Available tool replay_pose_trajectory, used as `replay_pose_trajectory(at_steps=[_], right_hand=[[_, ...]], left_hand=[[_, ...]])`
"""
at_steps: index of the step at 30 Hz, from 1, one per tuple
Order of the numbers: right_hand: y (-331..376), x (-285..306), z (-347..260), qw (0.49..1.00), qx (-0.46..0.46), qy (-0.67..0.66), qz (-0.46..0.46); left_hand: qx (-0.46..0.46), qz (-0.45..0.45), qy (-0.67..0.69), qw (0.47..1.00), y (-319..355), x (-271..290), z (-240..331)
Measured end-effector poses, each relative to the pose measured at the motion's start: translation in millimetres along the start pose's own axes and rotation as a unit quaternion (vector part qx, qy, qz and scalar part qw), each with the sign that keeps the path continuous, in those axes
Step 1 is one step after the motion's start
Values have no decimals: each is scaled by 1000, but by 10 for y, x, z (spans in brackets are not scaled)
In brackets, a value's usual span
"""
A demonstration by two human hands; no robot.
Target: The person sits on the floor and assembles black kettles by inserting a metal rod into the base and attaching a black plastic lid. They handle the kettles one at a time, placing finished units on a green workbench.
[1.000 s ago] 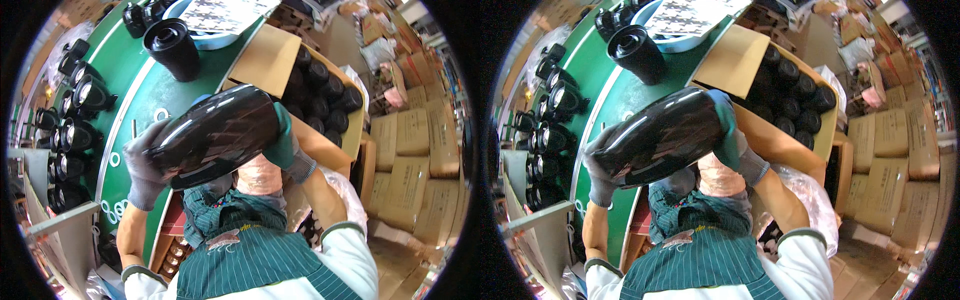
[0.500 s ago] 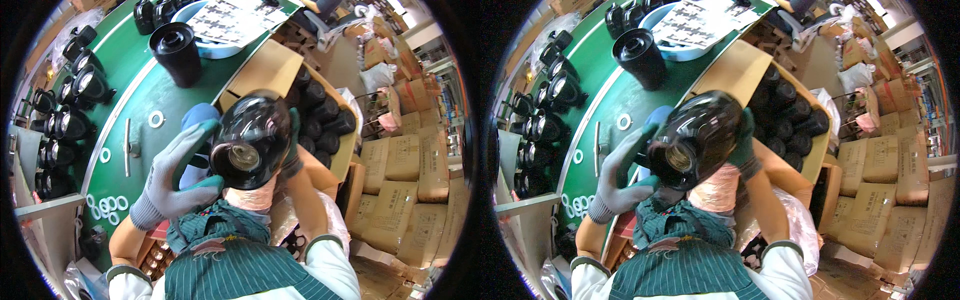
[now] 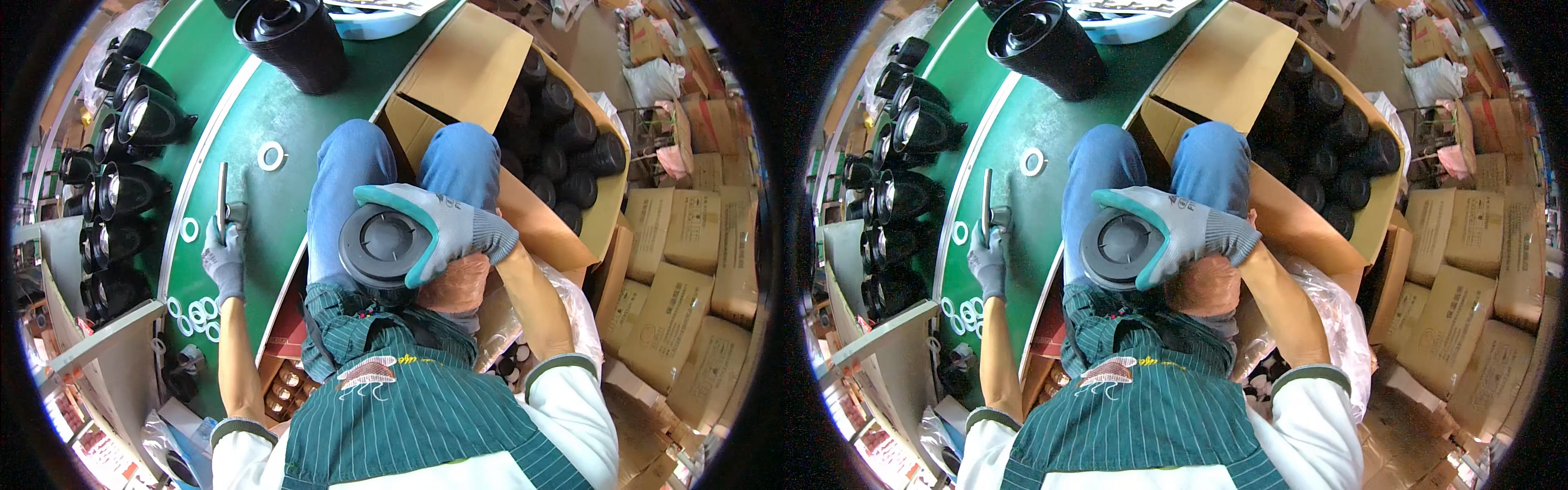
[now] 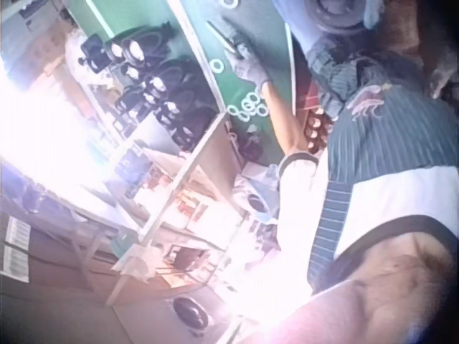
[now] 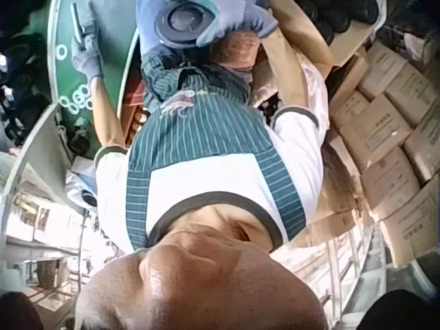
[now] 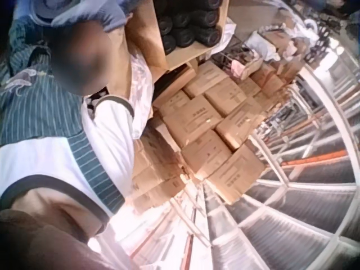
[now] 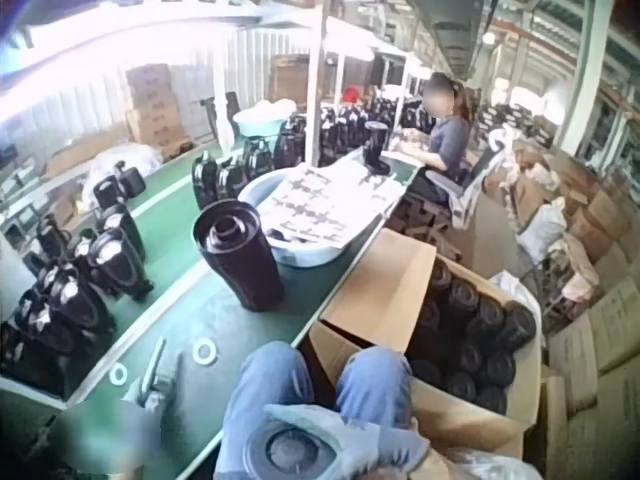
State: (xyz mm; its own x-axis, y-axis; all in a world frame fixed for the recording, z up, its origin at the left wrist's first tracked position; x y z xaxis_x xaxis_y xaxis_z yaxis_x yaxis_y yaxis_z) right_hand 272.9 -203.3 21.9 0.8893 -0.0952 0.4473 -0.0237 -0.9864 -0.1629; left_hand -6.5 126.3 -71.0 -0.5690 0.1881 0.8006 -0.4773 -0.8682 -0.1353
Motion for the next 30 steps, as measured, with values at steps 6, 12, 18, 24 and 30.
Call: replay_pose_trajectory(at_steps=[6, 12, 18, 24, 30], right_hand=[[136, -186, -37, 989, -55, -87, 106], [100, -126, -99, 808, -83, -448, 373], [-398, 142, 339, 800, -110, -540, 237], [-733, -143, 539, 771, -46, -629, 82], [-173, -169, 356, 792, -77, -582, 166]], left_hand=[[-22, -253, 286, 924, 176, 641, 1584], [-223, -473, 154, 839, 578, 670, 2990], [-228, -407, -64, 882, 1115, 603, 3314], [-143, -332, -133, 923, 1459, 387, 3446], [66, -480, 319, 815, 957, 511, 2563]])
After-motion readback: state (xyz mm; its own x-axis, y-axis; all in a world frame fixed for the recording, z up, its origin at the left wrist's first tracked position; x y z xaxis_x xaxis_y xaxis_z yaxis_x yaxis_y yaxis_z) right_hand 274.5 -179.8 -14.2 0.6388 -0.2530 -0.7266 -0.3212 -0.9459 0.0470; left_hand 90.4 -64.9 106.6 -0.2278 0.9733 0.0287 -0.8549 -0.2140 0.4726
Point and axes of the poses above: each hand's wrist, its own y-axis away from the middle knuckle, its own x-axis out of the back of the hand, z = x × y, the point moved 4 cm from there along -y, towards the middle knuckle, and after that the axes turned 12 degrees about y, right-handed, at the moved point
